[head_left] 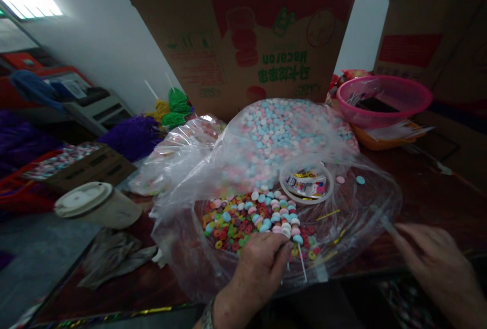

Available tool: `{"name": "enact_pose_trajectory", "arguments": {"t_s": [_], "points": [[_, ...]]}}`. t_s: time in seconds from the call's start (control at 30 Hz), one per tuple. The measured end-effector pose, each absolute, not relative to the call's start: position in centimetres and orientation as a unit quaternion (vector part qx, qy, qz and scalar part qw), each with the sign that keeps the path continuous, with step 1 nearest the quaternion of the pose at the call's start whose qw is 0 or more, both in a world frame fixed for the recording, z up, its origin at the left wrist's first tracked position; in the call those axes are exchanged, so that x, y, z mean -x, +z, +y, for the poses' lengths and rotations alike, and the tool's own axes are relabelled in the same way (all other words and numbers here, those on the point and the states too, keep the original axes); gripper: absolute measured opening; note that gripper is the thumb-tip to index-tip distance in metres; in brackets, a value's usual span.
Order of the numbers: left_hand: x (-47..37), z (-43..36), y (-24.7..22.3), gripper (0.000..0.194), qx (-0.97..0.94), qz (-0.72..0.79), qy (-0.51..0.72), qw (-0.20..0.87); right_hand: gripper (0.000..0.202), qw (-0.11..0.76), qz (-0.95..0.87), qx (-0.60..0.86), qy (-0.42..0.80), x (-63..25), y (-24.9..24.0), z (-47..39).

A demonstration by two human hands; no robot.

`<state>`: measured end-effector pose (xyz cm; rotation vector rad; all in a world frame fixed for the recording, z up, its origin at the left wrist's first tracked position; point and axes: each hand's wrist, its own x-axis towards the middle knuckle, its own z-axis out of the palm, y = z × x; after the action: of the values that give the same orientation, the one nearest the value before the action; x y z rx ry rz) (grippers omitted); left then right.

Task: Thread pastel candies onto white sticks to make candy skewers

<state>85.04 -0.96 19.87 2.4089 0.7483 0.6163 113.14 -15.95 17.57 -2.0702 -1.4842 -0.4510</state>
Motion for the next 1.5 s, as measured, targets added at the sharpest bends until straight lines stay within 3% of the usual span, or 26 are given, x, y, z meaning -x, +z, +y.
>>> {"name": "enact_pose_trajectory", "arguments": {"t_s": [0.07,0.1,0.27,0.37,0.47,0.67,0.8,0.93,1.03,1.1,1.2,1.27,1.37,1.5], "points": [[-85.2,-1.6,20.3,0.018,-0.907,0.259,0.225,0.245,0.023,0.084,-0.59,0.798,-0.092,-112.4,19.0,-9.5],[-84.9,-1.9,20.5,0.017,-0.91,0.256,0.223,0.239,0.021,0.051,-0.597,0.797,-0.077,-111.9,19.6,-6.2],[-80.7,-1.6,20.6,0.011,-0.872,0.332,0.265,0.244,0.016,-0.04,-0.599,0.799,-0.027,-110.2,20.2,3.5],[-78.9,-0.9,20.3,0.009,-0.841,0.376,0.293,0.255,0.012,-0.069,-0.601,0.796,-0.009,-110.5,19.9,3.8],[-79.4,-0.1,20.4,0.011,-0.846,0.362,0.311,0.238,0.02,-0.068,-0.62,0.781,-0.037,-111.1,20.8,2.7],[-83.7,0.0,22.7,0.039,-0.864,0.322,0.382,0.067,0.023,-0.006,-0.66,0.729,-0.181,-110.0,25.6,-0.8],[-85.8,-1.8,24.3,0.046,-0.881,0.27,0.389,-0.003,0.025,0.165,-0.767,0.596,-0.169,-105.3,26.0,-5.3],[-85.1,-2.2,23.2,0.015,-0.904,0.292,0.26,0.176,0.024,0.305,-0.776,0.551,-0.008,-100.9,23.3,-8.9],[-82.6,-1.2,22.1,0.024,-0.881,0.24,0.078,0.401,0.016,0.344,-0.72,0.574,0.185,-99.4,20.8,-9.9],[-80.9,-0.6,21.9,0.03,-0.865,0.241,0.013,0.439,0.013,0.355,-0.658,0.591,0.303,-98.8,19.4,-9.9],[-79.9,-0.6,22.1,0.05,-0.883,0.34,0.073,0.314,0.012,0.379,-0.602,0.605,0.358,-97.9,18.3,-9.2],[-80.4,-1.0,21.8,0.047,-0.876,0.366,0.114,0.293,0.014,0.398,-0.599,0.595,0.359,-97.5,18.2,-8.6],[-81.5,-1.6,20.1,0.005,-0.803,0.394,0.148,0.423,0.017,0.418,-0.565,0.6,0.382,-97.6,18.2,-7.8],[-81.8,-1.6,18.5,0.012,-0.743,0.38,0.177,0.522,0.018,0.433,-0.508,0.586,0.459,-98.3,17.6,-7.7]]}}
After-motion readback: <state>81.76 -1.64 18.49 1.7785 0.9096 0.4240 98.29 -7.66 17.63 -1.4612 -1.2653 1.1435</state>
